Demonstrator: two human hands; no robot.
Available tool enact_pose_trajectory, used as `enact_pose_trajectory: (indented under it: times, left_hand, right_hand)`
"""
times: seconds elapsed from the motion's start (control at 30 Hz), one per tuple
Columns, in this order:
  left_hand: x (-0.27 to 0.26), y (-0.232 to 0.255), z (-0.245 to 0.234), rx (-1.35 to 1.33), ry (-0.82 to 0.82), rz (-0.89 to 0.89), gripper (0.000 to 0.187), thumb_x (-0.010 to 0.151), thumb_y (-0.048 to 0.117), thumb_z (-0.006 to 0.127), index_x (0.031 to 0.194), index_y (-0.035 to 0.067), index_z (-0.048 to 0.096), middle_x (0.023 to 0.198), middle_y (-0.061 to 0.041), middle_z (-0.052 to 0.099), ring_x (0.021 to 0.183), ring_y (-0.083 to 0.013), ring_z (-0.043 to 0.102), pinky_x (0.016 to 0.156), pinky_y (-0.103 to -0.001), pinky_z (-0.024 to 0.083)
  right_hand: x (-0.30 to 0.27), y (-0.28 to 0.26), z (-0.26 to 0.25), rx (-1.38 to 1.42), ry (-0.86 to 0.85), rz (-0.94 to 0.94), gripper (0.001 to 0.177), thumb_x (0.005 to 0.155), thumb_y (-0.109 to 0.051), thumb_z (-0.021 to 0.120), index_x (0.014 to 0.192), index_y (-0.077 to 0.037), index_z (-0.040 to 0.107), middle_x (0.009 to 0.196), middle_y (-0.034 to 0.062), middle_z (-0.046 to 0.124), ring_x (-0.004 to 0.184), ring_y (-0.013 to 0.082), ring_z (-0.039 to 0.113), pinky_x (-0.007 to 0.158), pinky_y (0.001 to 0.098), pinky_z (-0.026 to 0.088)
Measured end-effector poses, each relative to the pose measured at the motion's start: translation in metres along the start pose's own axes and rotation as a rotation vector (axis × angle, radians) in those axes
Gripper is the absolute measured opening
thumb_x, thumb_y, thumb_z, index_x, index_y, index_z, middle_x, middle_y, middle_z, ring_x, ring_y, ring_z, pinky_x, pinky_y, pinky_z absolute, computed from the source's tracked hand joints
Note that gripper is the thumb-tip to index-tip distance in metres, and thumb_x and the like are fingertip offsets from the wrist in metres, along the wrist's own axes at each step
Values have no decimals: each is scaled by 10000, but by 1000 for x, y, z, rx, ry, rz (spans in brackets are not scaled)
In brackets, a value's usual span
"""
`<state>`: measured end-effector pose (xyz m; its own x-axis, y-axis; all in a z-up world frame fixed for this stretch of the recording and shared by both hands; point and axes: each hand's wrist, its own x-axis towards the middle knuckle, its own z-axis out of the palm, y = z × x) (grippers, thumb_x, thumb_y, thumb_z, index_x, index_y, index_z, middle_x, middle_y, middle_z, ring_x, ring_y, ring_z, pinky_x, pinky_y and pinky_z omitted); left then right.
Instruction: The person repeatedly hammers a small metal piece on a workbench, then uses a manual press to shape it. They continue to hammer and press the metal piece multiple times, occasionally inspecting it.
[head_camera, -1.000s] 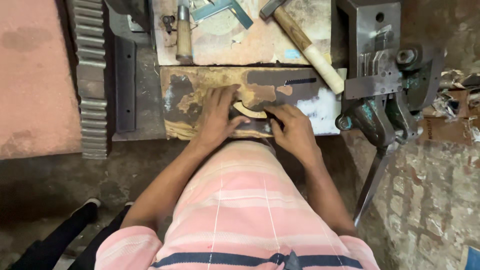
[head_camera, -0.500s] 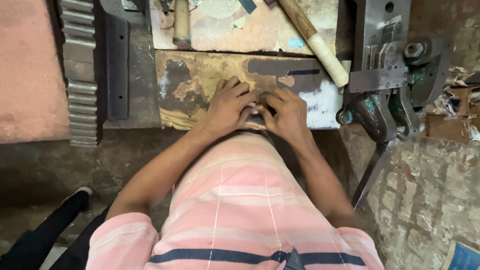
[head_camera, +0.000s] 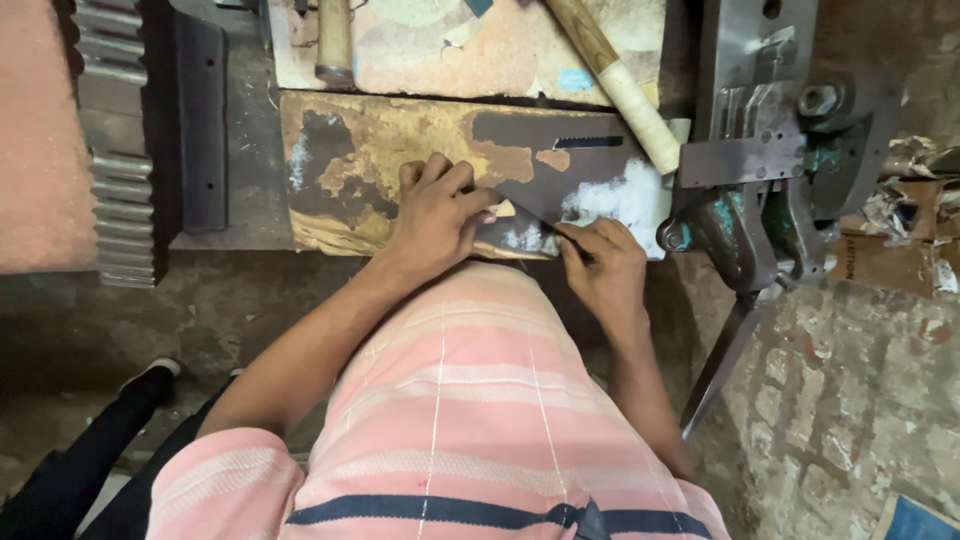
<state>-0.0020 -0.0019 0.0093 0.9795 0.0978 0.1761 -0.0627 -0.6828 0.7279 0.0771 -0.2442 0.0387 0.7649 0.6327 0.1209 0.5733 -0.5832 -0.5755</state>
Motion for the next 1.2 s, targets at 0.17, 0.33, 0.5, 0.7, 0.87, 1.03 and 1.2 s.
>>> enact_pose_trajectory:
  times: [0.17, 0.33, 0.5, 0.7, 0.87, 1.03, 1.2]
  left_hand:
    - [2, 36, -17, 426, 127, 149, 479, 760, 154, 724, 1238, 120, 728, 1175, -79, 676, 1188, -275, 539, 1010, -501, 319]
    - [-10, 37, -34, 162, -29, -3, 412, 781, 13, 693, 1193, 35, 702, 1065, -125, 714, 1042, -320, 655, 953, -443, 472]
    - [-65, 29, -77, -280, 487, -428, 217, 990, -57, 689, 1189, 23, 655, 1014, -79, 704, 871, -136, 681, 760, -283, 548]
    - [-168, -23, -147, -160, 882, -534, 172, 1115, 6, 745, 1188, 6, 590, 1058, -3, 633, 911, -76, 604, 838, -214, 522]
    - [-188, -105, -181, -408, 919, -369, 260, 1079, 61, 759, 1238, 41, 555, 1087, 4, 618, 872, -61, 534, 777, -198, 447]
    - [-180, -133, -181, -728, 692, -466, 295, 971, 35, 757, 1228, 55, 613, 978, 4, 664, 861, -86, 647, 760, -242, 541]
    - [-174, -119, -170, -950, 592, -303, 285, 976, 54, 714, 1209, 35, 552, 1010, -29, 656, 855, -113, 698, 756, -269, 606]
  right_hand:
    - [27, -17, -20, -68, 43, -106, 219, 833, 5, 830, 1034, -78, 802, 797, 75, 649, 753, 256, 635, 686, 379, 505]
    - [30, -56, -63, -199, 152, -486, 292, 771, -46, 788, 1052, -107, 733, 965, 60, 693, 944, 333, 642, 912, 507, 465]
    - [41, -74, -64, 73, 214, -493, 152, 881, -6, 755, 936, -75, 631, 950, 62, 638, 980, 270, 587, 1021, 480, 481]
    - [137, 31, 30, -454, 225, -79, 586, 832, -241, 796, 1303, 70, 640, 1171, 258, 627, 1088, 435, 545, 883, 554, 395]
    - [186, 74, 41, -627, -50, 65, 407, 908, -351, 789, 1040, 30, 735, 1005, 248, 701, 946, 449, 657, 831, 542, 518]
    - [148, 9, 25, -162, 107, -17, 403, 1035, -379, 719, 1077, 21, 713, 884, 186, 681, 766, 334, 666, 710, 462, 544]
    - [43, -81, 70, 871, 127, 366, 476, 1061, -529, 552, 1174, -68, 515, 750, 46, 570, 548, 159, 560, 478, 327, 479]
